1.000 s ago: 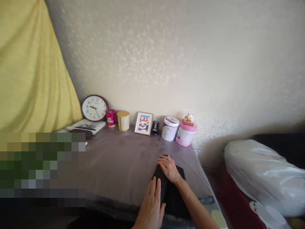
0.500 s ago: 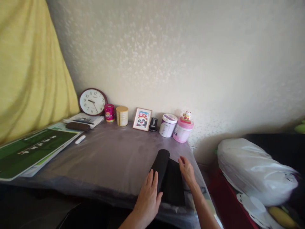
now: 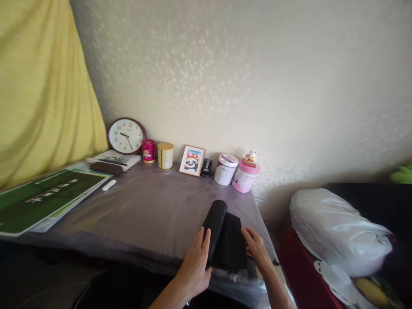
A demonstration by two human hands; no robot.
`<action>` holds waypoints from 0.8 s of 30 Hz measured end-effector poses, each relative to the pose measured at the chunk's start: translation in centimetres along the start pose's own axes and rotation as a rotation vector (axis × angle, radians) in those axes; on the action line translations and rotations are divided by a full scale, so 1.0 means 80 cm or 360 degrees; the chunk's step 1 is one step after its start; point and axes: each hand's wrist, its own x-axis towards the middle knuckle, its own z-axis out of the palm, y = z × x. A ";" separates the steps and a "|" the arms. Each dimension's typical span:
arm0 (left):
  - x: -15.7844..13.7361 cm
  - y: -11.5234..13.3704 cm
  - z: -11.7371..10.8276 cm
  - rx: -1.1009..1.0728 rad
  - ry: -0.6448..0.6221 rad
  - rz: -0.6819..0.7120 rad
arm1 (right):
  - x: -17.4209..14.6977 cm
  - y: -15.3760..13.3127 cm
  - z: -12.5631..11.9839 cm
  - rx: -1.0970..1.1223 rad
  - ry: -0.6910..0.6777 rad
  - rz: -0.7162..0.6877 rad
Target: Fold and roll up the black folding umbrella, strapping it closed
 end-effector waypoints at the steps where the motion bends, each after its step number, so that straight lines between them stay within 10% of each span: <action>1: 0.000 0.000 0.000 -0.0010 -0.0004 -0.0003 | -0.001 -0.003 0.003 0.0018 -0.0021 0.0003; 15: 0.001 0.007 0.001 0.0103 -0.0001 -0.0083 | 0.001 -0.066 0.063 0.0506 -0.0382 -0.0427; 24: 0.004 0.008 -0.001 0.0168 -0.0039 -0.0094 | 0.027 -0.065 0.107 0.0053 -0.0194 -0.0463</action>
